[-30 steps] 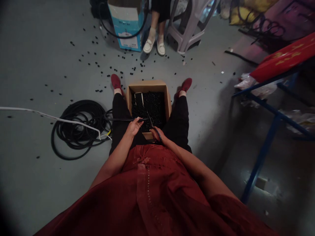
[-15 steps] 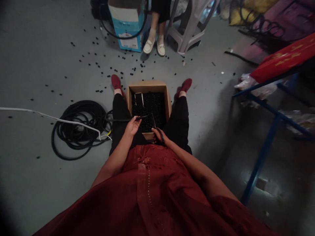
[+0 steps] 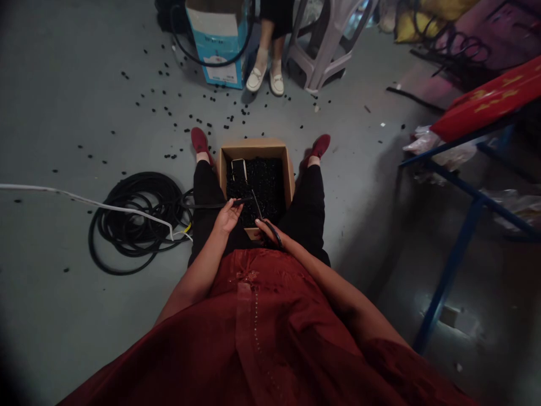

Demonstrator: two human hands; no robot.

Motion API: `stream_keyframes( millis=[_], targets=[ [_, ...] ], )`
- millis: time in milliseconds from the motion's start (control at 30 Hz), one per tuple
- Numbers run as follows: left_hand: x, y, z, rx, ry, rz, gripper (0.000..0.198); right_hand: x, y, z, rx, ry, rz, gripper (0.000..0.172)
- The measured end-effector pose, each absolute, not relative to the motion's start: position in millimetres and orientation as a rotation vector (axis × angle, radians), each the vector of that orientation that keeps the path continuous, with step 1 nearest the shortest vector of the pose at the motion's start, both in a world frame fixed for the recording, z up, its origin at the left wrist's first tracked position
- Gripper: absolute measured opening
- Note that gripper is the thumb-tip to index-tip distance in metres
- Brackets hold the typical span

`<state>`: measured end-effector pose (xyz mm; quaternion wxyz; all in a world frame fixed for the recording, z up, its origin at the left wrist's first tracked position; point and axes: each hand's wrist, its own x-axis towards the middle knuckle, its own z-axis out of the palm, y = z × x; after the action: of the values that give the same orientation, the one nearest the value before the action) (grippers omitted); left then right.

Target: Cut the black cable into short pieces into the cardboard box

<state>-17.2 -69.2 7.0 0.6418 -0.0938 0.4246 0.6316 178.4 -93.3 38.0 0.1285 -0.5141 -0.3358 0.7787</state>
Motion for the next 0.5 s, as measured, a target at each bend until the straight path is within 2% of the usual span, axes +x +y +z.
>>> stream_keyframes(
  millis=[233,500],
  targets=[
    [-14.7,-70.2,7.5,-0.185,0.981,1.419,0.01,169.2,-91.2,38.9,-1.519,-1.03,2.208,0.03],
    [-12.0,-70.9,5.4,-0.143,0.974,1.406,0.009,166.2,-88.3,39.3,-1.563,-1.106,2.178,0.034]
  ],
)
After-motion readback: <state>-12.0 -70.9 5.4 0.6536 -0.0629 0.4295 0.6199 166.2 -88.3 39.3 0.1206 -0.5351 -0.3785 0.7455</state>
